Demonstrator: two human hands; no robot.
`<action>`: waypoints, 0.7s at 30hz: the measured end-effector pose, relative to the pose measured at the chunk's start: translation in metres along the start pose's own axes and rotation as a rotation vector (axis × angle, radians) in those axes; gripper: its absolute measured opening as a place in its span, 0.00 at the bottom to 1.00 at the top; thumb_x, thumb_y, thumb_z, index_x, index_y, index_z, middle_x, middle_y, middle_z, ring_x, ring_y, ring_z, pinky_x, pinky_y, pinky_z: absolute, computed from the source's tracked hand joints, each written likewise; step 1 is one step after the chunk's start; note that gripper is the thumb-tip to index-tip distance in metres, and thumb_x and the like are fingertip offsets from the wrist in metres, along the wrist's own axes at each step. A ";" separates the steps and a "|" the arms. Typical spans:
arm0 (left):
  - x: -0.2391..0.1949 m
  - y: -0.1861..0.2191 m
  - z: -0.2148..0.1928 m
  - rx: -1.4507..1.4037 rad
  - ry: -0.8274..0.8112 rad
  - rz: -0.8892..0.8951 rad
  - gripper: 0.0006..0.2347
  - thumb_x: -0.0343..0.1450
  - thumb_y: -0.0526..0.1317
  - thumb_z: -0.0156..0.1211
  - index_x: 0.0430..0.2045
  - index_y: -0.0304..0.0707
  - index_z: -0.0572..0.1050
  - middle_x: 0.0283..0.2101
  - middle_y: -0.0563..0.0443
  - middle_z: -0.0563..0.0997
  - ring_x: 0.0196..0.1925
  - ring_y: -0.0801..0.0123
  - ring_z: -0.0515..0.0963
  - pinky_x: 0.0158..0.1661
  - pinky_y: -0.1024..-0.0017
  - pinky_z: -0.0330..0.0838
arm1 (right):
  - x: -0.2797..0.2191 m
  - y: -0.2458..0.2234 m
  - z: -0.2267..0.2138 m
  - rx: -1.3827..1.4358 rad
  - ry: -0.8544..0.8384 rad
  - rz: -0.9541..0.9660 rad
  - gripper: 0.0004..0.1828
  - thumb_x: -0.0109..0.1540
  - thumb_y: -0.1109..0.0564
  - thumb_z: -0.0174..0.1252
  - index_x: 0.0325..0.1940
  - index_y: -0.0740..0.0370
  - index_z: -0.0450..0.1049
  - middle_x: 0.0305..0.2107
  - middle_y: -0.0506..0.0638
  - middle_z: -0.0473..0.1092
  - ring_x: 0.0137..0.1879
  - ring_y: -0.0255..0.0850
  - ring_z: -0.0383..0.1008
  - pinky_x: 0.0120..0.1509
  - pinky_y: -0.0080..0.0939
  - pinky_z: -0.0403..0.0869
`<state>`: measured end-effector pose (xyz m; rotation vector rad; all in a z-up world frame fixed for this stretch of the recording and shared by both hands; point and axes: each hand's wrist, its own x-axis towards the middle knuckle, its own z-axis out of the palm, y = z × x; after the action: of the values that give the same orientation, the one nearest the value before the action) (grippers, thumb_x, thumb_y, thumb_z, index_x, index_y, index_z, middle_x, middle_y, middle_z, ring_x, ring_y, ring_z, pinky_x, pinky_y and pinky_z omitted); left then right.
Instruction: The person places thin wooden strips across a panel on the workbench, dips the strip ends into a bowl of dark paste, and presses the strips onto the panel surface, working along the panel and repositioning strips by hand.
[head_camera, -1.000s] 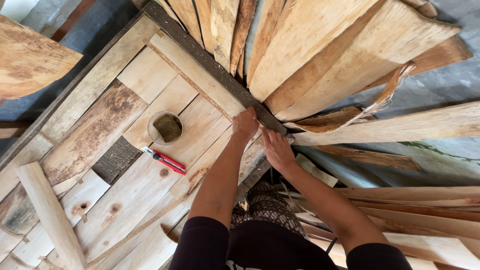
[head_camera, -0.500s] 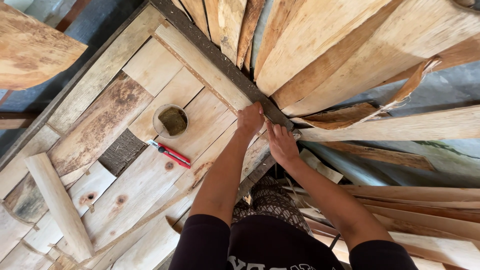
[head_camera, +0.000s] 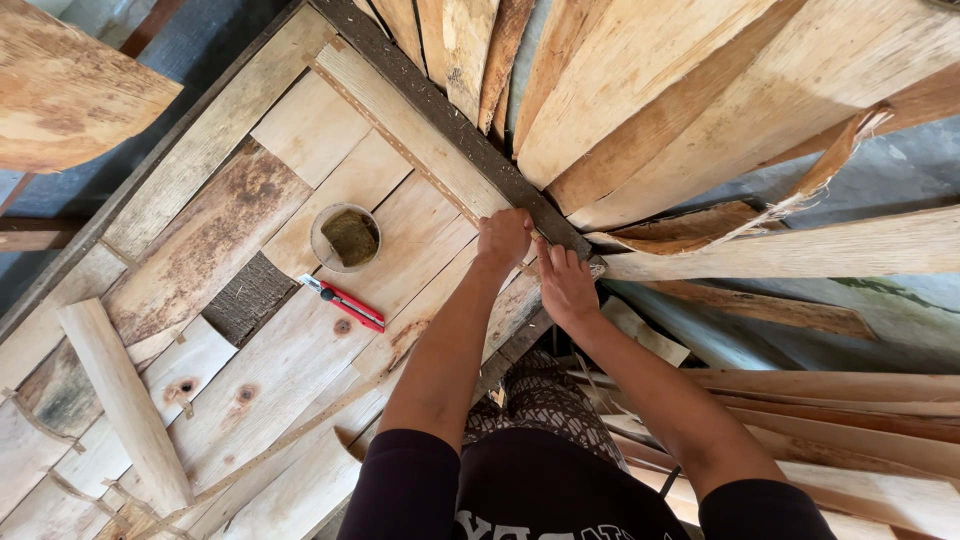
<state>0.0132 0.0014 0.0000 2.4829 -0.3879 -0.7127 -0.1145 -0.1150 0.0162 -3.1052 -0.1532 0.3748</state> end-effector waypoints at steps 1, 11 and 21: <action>0.000 -0.001 0.002 0.002 0.000 0.001 0.06 0.71 0.36 0.55 0.33 0.45 0.81 0.38 0.48 0.85 0.47 0.55 0.83 0.56 0.50 0.67 | 0.001 0.000 0.001 0.001 0.001 0.001 0.38 0.62 0.57 0.51 0.77 0.63 0.55 0.48 0.54 0.64 0.52 0.48 0.67 0.53 0.48 0.69; -0.011 -0.001 0.005 0.037 0.069 0.045 0.06 0.71 0.38 0.56 0.34 0.44 0.82 0.39 0.47 0.85 0.46 0.55 0.83 0.53 0.50 0.68 | 0.002 -0.002 -0.005 0.125 -0.056 0.080 0.36 0.63 0.57 0.52 0.76 0.59 0.57 0.48 0.56 0.64 0.54 0.52 0.66 0.55 0.51 0.71; -0.017 0.006 0.004 -0.024 0.117 0.006 0.09 0.71 0.34 0.54 0.36 0.41 0.83 0.41 0.44 0.85 0.47 0.53 0.83 0.55 0.53 0.67 | -0.004 -0.004 -0.016 0.161 0.007 0.055 0.46 0.57 0.54 0.63 0.77 0.62 0.54 0.49 0.57 0.63 0.55 0.52 0.67 0.54 0.50 0.73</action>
<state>-0.0035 0.0015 0.0073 2.4858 -0.3409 -0.5628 -0.1154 -0.1115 0.0329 -2.9566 -0.0359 0.3582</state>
